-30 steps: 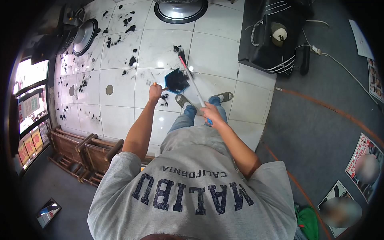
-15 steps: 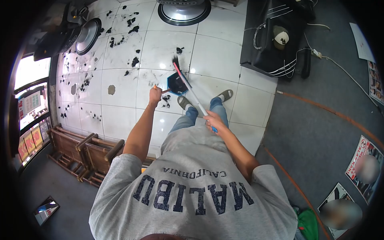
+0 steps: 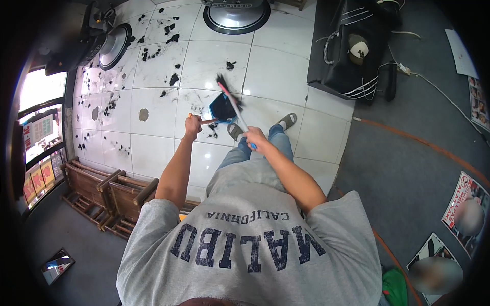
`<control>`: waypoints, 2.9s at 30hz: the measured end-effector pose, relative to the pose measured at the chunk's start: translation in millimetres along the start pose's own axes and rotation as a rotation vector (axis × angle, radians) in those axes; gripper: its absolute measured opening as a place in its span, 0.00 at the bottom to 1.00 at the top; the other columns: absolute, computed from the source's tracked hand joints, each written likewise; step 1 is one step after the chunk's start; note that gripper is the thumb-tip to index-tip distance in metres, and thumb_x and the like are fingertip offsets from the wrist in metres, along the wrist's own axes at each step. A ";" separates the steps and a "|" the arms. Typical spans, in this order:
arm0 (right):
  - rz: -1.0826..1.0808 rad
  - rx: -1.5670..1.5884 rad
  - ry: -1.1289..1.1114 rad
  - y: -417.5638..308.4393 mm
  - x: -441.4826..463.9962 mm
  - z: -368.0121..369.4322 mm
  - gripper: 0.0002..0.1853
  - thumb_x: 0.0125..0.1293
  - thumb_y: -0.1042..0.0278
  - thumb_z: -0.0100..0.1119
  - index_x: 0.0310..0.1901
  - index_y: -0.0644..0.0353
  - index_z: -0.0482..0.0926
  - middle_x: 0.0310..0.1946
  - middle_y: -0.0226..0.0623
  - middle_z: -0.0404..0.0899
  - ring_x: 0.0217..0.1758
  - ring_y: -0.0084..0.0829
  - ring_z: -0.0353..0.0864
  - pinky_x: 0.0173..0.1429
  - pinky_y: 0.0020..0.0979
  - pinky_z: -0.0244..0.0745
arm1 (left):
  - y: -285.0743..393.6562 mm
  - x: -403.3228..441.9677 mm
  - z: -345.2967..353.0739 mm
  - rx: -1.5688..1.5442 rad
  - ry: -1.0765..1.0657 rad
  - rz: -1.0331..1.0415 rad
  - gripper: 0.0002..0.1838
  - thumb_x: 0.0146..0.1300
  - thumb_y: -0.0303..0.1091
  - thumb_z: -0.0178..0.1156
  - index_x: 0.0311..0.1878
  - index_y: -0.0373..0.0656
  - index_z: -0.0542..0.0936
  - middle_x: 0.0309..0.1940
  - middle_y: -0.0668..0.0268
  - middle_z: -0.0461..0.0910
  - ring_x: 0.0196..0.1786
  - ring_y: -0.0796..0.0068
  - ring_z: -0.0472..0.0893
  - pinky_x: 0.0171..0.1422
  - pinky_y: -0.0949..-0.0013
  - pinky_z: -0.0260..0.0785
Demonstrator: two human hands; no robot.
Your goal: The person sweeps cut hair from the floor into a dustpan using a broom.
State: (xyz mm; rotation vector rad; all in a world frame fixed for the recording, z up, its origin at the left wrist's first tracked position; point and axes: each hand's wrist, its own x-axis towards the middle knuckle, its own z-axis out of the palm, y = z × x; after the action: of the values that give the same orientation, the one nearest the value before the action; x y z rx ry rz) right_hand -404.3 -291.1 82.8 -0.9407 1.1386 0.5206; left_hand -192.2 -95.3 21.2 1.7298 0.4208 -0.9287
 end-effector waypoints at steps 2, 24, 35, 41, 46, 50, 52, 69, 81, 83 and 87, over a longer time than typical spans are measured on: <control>-0.027 0.043 -0.028 10.1 -19.3 -2.5 0.32 0.64 0.71 0.54 0.71 0.61 0.60 0.18 0.30 0.66 0.13 0.23 0.63 0.15 0.27 0.56 | 2.8 4.0 0.9 -0.002 -0.019 -0.008 0.08 0.56 0.30 0.46 0.22 0.40 0.70 0.27 0.47 0.82 0.13 0.77 0.71 0.12 0.74 0.51; -0.258 -0.188 0.469 -79.5 5.8 -207.0 0.24 0.62 0.69 0.54 0.62 0.57 0.71 0.20 0.31 0.70 0.13 0.25 0.66 0.17 0.30 0.64 | -13.3 -25.0 7.0 0.154 0.211 -0.014 0.23 0.67 0.46 0.55 0.58 0.45 0.63 0.38 0.64 0.71 0.35 0.74 0.75 0.35 0.65 0.75; -0.129 -0.898 0.655 -314.1 161.2 -334.7 0.18 0.59 0.66 0.50 0.50 0.60 0.78 0.29 0.40 0.85 0.29 0.34 0.86 0.39 0.37 0.78 | -12.3 -37.2 33.0 0.439 0.516 0.253 0.23 0.67 0.39 0.55 0.52 0.24 0.68 0.48 0.43 0.72 0.50 0.51 0.76 0.56 0.57 0.69; -0.122 -0.891 0.390 -306.6 239.9 -328.3 0.12 0.58 0.69 0.49 0.30 0.69 0.79 0.22 0.47 0.80 0.22 0.40 0.82 0.23 0.43 0.74 | -20.1 -37.1 32.0 0.483 0.520 0.147 0.23 0.66 0.40 0.57 0.50 0.26 0.69 0.44 0.46 0.75 0.48 0.56 0.77 0.53 0.58 0.70; -0.200 -0.731 0.316 -192.4 208.0 -207.7 0.09 0.55 0.73 0.51 0.29 0.70 0.78 0.21 0.53 0.80 0.22 0.44 0.83 0.23 0.43 0.76 | -16.5 -21.7 29.6 0.512 0.446 0.137 0.21 0.64 0.36 0.57 0.42 0.21 0.69 0.37 0.43 0.75 0.39 0.52 0.79 0.45 0.56 0.73; 0.030 -0.720 0.089 -218.6 101.1 -143.7 0.07 0.56 0.75 0.52 0.32 0.70 0.77 0.24 0.49 0.78 0.19 0.39 0.78 0.18 0.42 0.67 | -51.1 16.9 11.0 0.470 0.444 0.041 0.21 0.66 0.37 0.57 0.44 0.21 0.67 0.39 0.38 0.77 0.39 0.50 0.81 0.43 0.57 0.74; 0.028 -0.457 0.066 -219.0 97.8 -163.5 0.14 0.60 0.71 0.52 0.47 0.64 0.73 0.19 0.37 0.69 0.12 0.29 0.64 0.14 0.31 0.51 | -61.7 29.2 1.5 0.396 0.412 -0.061 0.22 0.67 0.37 0.55 0.47 0.21 0.64 0.42 0.36 0.76 0.43 0.49 0.82 0.45 0.56 0.74; -0.274 -1.420 0.193 -223.8 165.8 -80.7 0.25 0.61 0.67 0.50 0.60 0.69 0.67 0.46 0.52 0.82 0.45 0.47 0.85 0.53 0.45 0.78 | -20.2 25.3 22.8 0.559 0.258 -0.173 0.28 0.69 0.36 0.50 0.55 0.22 0.50 0.52 0.28 0.58 0.44 0.37 0.78 0.24 0.54 0.82; -0.165 -0.886 0.171 -73.8 -8.5 -38.0 0.29 0.64 0.66 0.49 0.69 0.58 0.66 0.35 0.50 0.84 0.20 0.38 0.81 0.27 0.37 0.77 | 16.0 9.6 15.0 0.339 0.060 -0.294 0.23 0.65 0.36 0.55 0.56 0.35 0.59 0.52 0.43 0.69 0.28 0.55 0.81 0.21 0.54 0.75; -0.210 -0.834 0.225 -65.8 -11.3 -56.4 0.29 0.65 0.66 0.49 0.69 0.56 0.66 0.34 0.48 0.83 0.18 0.36 0.79 0.23 0.35 0.75 | 7.6 14.5 16.4 0.310 0.050 -0.249 0.23 0.64 0.36 0.56 0.56 0.34 0.63 0.51 0.45 0.72 0.29 0.56 0.82 0.22 0.52 0.75; -0.270 -0.823 0.313 -80.8 39.1 -93.7 0.27 0.63 0.66 0.50 0.65 0.61 0.68 0.30 0.48 0.83 0.17 0.35 0.79 0.20 0.38 0.73 | 1.7 18.1 15.5 0.320 -0.003 -0.225 0.22 0.65 0.36 0.51 0.57 0.34 0.61 0.52 0.46 0.74 0.28 0.56 0.82 0.23 0.54 0.76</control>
State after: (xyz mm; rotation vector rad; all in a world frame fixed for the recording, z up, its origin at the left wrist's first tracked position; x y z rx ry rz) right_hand -377.6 -416.8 64.9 -1.9128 1.0482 0.6454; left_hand -185.5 -113.1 6.7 1.9983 0.4928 -1.2119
